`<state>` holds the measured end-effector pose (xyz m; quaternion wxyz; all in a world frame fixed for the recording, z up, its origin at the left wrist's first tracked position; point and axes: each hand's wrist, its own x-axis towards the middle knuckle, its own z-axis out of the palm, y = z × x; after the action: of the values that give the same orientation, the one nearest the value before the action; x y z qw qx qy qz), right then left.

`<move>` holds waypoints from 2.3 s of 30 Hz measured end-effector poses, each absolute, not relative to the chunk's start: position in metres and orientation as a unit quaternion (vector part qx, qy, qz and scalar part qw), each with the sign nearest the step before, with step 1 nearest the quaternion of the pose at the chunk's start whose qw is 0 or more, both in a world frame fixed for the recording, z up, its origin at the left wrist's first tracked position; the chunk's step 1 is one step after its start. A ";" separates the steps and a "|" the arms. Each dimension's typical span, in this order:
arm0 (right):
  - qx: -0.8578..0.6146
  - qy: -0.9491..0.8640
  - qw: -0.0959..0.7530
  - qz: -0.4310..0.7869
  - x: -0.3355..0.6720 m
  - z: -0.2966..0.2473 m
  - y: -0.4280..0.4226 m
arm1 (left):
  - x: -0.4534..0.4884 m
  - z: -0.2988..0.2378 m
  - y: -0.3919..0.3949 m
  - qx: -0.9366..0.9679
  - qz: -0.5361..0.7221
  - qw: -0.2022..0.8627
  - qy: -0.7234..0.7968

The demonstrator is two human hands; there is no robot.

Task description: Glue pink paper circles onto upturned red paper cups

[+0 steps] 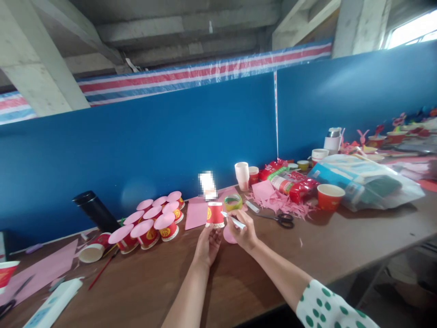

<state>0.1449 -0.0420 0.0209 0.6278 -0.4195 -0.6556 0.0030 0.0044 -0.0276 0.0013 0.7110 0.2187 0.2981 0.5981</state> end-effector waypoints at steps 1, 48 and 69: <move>-0.417 -0.662 0.623 0.003 0.144 0.021 -0.043 | 0.005 0.002 -0.028 0.222 0.599 0.710 0.298; -0.366 -0.711 0.598 -0.053 0.143 0.023 -0.043 | 0.008 -0.001 -0.030 0.296 0.570 0.709 0.292; -0.389 -0.676 0.625 -0.033 0.152 0.020 -0.037 | 0.011 -0.001 -0.033 0.357 0.540 0.692 0.318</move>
<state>0.1516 -0.0366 0.0198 0.6246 -0.3893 -0.6762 -0.0334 0.0105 -0.0331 -0.0010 0.6924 0.3567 0.3185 0.5403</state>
